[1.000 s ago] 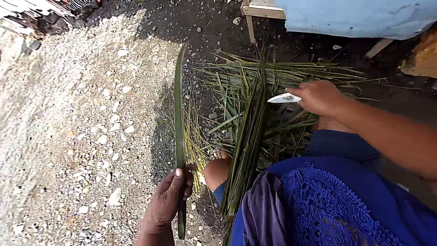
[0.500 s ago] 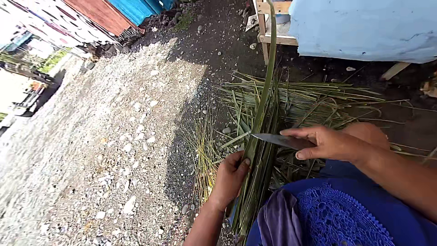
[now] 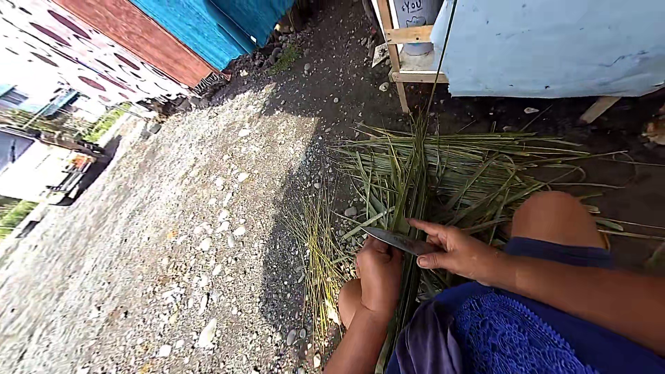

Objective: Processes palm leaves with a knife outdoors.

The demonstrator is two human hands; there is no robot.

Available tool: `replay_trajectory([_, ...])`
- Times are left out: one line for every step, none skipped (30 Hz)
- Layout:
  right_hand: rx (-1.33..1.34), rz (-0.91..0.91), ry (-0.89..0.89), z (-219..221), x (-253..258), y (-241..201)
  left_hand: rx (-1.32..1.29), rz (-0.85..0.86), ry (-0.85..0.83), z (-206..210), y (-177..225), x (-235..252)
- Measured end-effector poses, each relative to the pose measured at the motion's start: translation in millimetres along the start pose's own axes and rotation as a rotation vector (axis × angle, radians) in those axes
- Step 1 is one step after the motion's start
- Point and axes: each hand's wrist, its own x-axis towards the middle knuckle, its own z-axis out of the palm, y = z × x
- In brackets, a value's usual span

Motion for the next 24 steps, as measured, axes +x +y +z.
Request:
replay_trajectory([-0.013, -0.004, 0.032, 1, 0, -1, 0.040, 0.034, 0.015, 2, 2, 1])
replay_trajectory([-0.024, -0.005, 0.063, 3, 0, -2, 0.085, 0.071, 0.030, 4, 4, 1])
replay_trajectory([-0.031, -0.005, 0.099, 4, 1, -4, 0.131, 0.107, 0.048, 7, 5, 2])
replay_trajectory([-0.032, -0.007, 0.135, 4, 3, -5, 0.180, 0.140, 0.072, 11, 6, 2])
replay_trajectory([-0.025, -0.015, 0.163, 4, 5, -5, 0.227, 0.172, 0.097, 16, 6, 1])
replay_trajectory([-0.002, -0.017, 0.180, 3, 7, -4, 0.254, 0.191, 0.108, 20, 6, 1])
replay_trajectory([0.020, -0.013, 0.192, 3, 9, -4, 0.285, 0.204, 0.116, 24, 6, 0])
replay_trajectory([0.037, -0.003, 0.198, 4, 10, -4, 0.318, 0.214, 0.121, 26, 7, 0])
replay_trajectory([0.051, 0.010, 0.204, 4, 11, -5, 0.350, 0.219, 0.117, 27, 7, -1])
replay_trajectory([0.065, 0.026, 0.210, 5, 11, -6, 0.374, 0.213, 0.102, 28, 8, 0])
replay_trajectory([0.075, 0.044, 0.208, 5, 11, -7, 0.388, 0.197, 0.083, 28, 10, 1])
replay_trajectory([0.084, 0.060, 0.197, 5, 10, -9, 0.393, 0.179, 0.071, 28, 11, 2])
replay_trajectory([0.095, 0.075, 0.183, 5, 10, -11, 0.388, 0.160, 0.064, 27, 12, 4])
replay_trajectory([0.107, 0.090, 0.169, 4, 11, -13, 0.375, 0.136, 0.054, 25, 13, 7])
replay_trajectory([0.113, 0.098, 0.156, 4, 11, -13, 0.357, 0.112, 0.043, 23, 14, 9])
replay_trajectory([0.118, 0.101, 0.140, 3, 12, -13, 0.335, 0.091, 0.029, 21, 15, 12])
replay_trajectory([0.120, 0.102, 0.123, 3, 11, -11, 0.312, 0.078, 0.013, 20, 15, 13])
replay_trajectory([0.122, 0.102, 0.106, 2, 11, -10, 0.294, 0.074, 0.002, 19, 14, 14])
replay_trajectory([0.124, 0.104, 0.096, 2, 11, -8, 0.285, 0.075, -0.001, 18, 14, 15])
replay_trajectory([0.126, 0.105, 0.099, 3, 11, -8, 0.288, 0.082, 0.001, 18, 13, 15])
replay_trajectory([0.124, 0.106, 0.108, 4, 11, -8, 0.302, 0.094, 0.005, 19, 12, 15])
replay_trajectory([0.123, 0.104, 0.123, 4, 11, -8, 0.321, 0.107, 0.008, 20, 12, 14])
replay_trajectory([0.124, 0.101, 0.139, 5, 12, -8, 0.337, 0.124, 0.016, 22, 11, 13])
replay_trajectory([0.127, 0.100, 0.148, 6, 13, -8, 0.354, 0.138, 0.026, 24, 10, 12])
